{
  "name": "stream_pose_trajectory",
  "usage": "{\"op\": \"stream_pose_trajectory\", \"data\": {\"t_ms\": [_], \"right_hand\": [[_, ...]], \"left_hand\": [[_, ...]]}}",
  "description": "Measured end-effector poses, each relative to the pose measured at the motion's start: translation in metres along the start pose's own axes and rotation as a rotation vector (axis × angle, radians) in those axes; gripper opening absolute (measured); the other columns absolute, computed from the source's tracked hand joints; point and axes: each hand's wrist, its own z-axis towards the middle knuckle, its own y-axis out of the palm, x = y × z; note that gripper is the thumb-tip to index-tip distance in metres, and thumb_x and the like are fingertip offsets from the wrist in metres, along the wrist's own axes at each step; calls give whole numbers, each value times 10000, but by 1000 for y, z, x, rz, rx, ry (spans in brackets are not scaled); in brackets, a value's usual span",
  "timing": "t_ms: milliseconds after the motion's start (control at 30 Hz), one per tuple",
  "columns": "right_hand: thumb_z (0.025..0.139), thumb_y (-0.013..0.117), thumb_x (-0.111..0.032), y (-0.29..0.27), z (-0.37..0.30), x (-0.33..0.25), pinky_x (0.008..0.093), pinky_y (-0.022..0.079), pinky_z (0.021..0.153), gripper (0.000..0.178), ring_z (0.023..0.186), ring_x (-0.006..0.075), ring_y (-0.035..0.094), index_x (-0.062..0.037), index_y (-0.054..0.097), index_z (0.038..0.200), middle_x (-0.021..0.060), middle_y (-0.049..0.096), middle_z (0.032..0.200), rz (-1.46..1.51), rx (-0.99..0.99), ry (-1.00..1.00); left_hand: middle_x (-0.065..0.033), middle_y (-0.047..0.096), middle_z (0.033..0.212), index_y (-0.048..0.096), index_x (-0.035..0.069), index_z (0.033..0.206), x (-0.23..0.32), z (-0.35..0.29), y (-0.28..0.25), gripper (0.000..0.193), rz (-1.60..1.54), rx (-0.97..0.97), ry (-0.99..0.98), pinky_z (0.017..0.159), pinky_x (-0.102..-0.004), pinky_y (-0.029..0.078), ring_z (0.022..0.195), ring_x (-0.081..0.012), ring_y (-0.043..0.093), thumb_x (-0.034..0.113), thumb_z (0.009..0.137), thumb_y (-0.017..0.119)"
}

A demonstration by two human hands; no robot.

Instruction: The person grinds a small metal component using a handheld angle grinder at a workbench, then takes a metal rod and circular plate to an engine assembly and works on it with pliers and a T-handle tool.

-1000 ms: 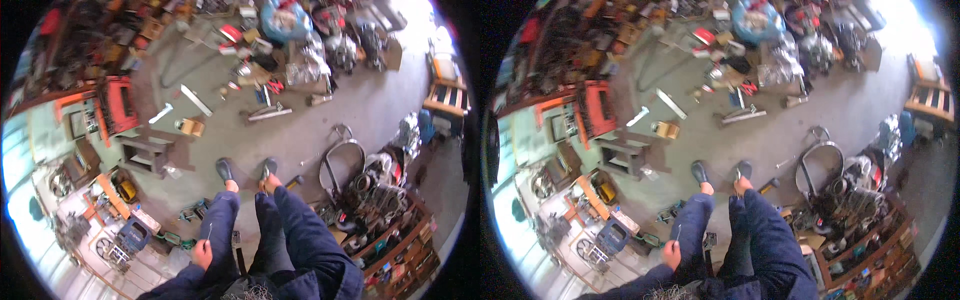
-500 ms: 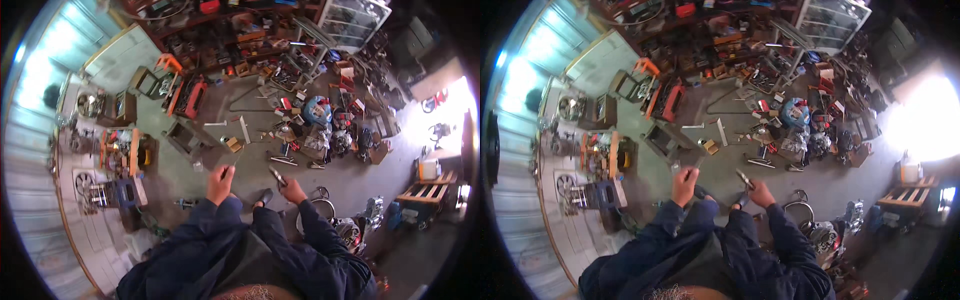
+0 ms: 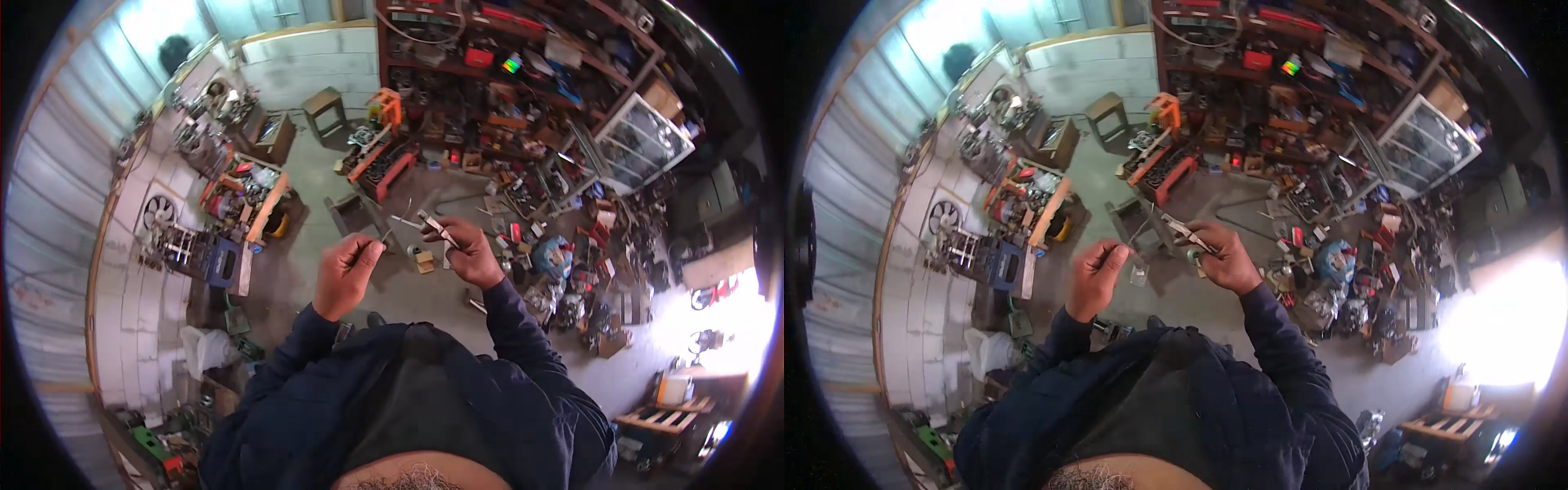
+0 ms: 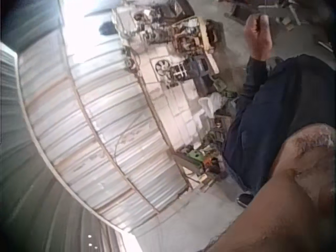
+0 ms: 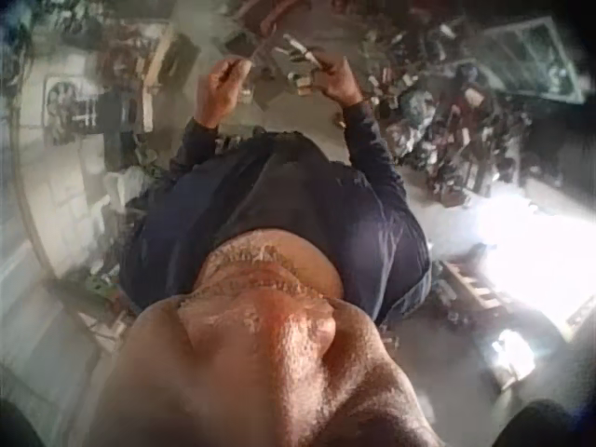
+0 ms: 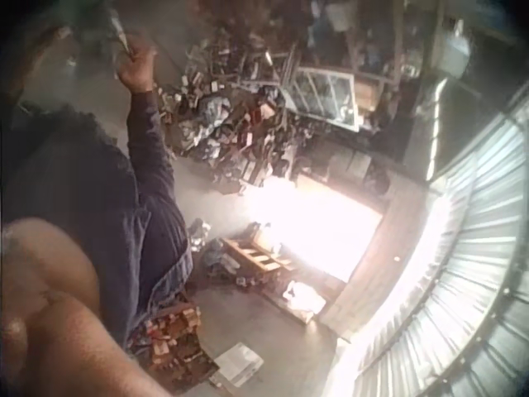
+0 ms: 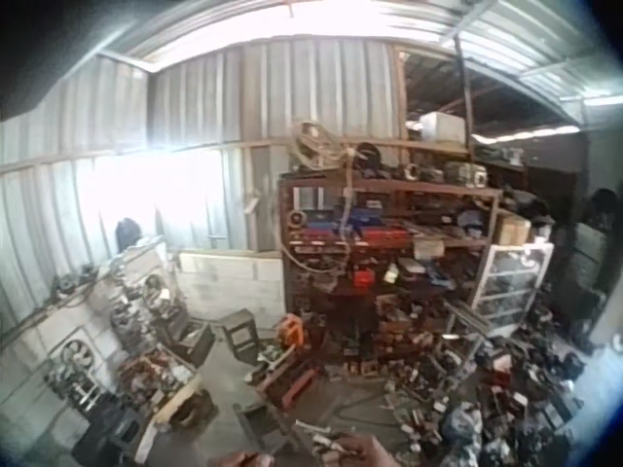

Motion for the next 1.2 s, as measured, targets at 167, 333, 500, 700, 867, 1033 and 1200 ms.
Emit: {"op": "stream_pose_trajectory", "data": {"t_ms": [167, 333, 500, 700, 867, 1033, 1200], "right_hand": [[622, 378, 118, 60, 75, -11, 388, 490, 1009, 584, 1117, 286, 641, 25, 684, 1111, 167, 643, 1193, 79, -158, -54], [643, 446, 93, 108, 130, -13, 336, 496, 874, 417, 961, 268, 642, 14, 693, 970, 131, 637, 1022, 82, -347, -114], [672, 487, 58, 157, 172, 10, 314, 500, 785, 306, 818, 218, 609, 16, 633, 937, 123, 628, 938, 43, -495, -96], [844, 762, -214, 218, 212, -5, 357, 479, 678, 315, 736, 180, 580, 39, 595, 930, 122, 606, 824, 94, -622, -12], [832, 734, -185, 243, 244, 33, 418, 451, 618, 250, 660, 373, 570, 7, 576, 803, 179, 567, 708, -238, -618, -191], [807, 683, -104, 252, 289, 50, 446, 472, 658, 142, 760, 421, 615, 4, 599, 841, 197, 603, 781, -252, -498, -229], [809, 674, -101, 256, 327, 76, 449, 483, 671, 139, 779, 427, 619, 10, 618, 873, 209, 610, 796, -211, -368, -205]], "left_hand": [[34, 582, 729, 676, -14, 940, 3, -16, -67, 195, -42, 110, -63, 586, -232, 387, 671, -34, 478, 166, 1000, 627], [40, 580, 716, 673, -20, 939, -6, -38, -113, 196, -65, 256, -87, 579, -234, 380, 665, -33, 467, 162, 997, 630], [42, 521, 627, 667, -13, 941, -20, -62, -147, 211, -297, 380, -178, 473, -234, 335, 514, -38, 427, 186, 1005, 632], [48, 389, 562, 613, 2, 939, -26, -73, -172, 233, -613, 507, -258, 418, -249, 250, 438, -56, 329, 214, 1029, 579], [55, 342, 569, 597, 7, 931, -25, -51, -181, 234, -747, 522, -264, 406, -246, 230, 436, -54, 301, 216, 1033, 568], [57, 323, 571, 583, 15, 924, -35, -12, -193, 241, -835, 602, -265, 396, -248, 220, 432, -56, 283, 228, 1036, 561], [58, 319, 572, 579, 13, 942, -47, 35, -200, 242, -855, 669, -211, 394, -258, 204, 431, -52, 265, 227, 1050, 544]]}}
